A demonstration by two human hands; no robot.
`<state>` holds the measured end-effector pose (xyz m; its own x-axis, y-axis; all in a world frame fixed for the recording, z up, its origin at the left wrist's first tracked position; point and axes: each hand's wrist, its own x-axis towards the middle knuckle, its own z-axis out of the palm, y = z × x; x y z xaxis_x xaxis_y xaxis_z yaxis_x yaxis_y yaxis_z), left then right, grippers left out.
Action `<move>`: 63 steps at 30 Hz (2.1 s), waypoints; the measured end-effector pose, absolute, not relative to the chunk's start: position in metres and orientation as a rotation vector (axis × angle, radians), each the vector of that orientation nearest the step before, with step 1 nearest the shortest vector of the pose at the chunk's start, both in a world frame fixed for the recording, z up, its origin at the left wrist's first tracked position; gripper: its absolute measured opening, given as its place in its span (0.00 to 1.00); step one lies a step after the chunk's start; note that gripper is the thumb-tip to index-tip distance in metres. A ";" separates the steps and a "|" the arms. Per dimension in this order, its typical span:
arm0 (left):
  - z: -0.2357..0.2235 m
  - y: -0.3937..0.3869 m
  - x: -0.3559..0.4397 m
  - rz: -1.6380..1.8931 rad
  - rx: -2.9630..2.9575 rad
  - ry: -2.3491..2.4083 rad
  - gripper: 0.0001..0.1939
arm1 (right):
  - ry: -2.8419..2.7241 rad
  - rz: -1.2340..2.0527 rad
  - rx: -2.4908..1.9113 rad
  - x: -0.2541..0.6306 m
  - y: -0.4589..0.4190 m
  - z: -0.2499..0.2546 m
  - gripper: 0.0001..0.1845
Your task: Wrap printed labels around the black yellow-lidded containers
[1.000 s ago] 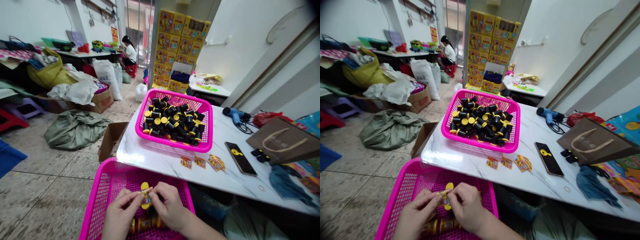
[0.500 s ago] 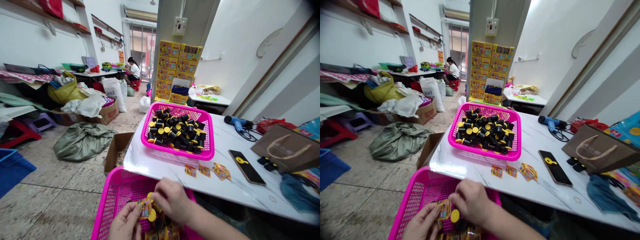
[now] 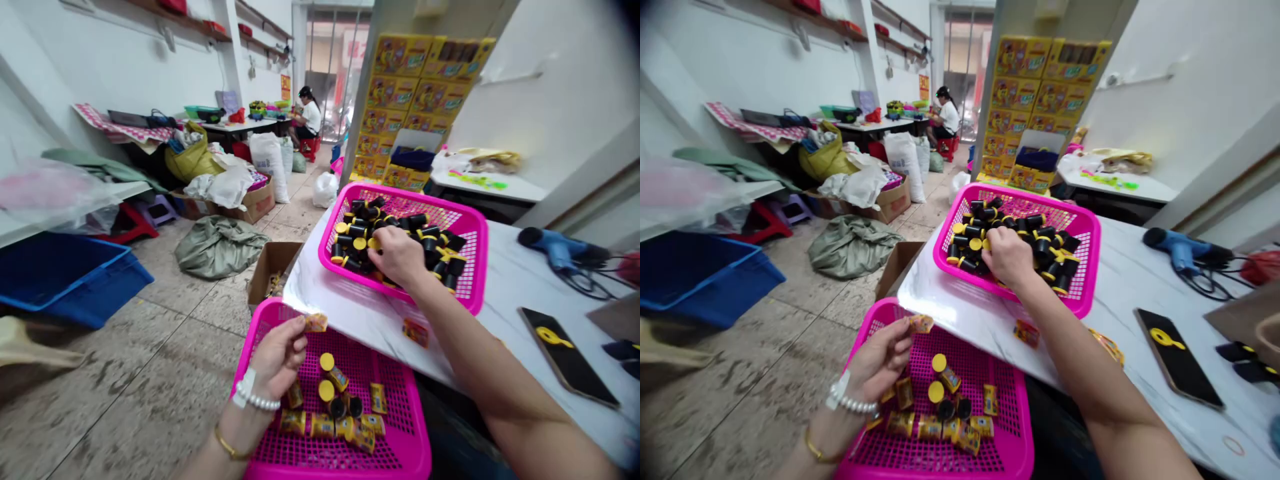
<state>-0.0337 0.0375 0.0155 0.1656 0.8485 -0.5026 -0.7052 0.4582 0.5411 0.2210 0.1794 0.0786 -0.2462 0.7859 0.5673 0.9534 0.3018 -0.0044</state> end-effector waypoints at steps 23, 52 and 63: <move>0.025 0.086 -0.013 1.181 0.011 0.756 0.08 | -1.263 1.463 -0.818 0.169 0.123 0.023 0.17; 0.012 0.080 -0.010 1.214 0.096 0.699 0.06 | -1.618 1.145 -1.031 0.169 0.105 0.017 0.17; 0.012 0.067 -0.013 1.416 0.420 0.947 0.14 | -1.664 1.206 -0.827 0.169 0.108 0.019 0.17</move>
<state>-0.0129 0.0665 0.0124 -0.1153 0.9461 -0.3025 -0.6407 0.1619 0.7505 0.1690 0.1080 0.0189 -0.3777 0.8841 0.2751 0.0136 0.3023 -0.9531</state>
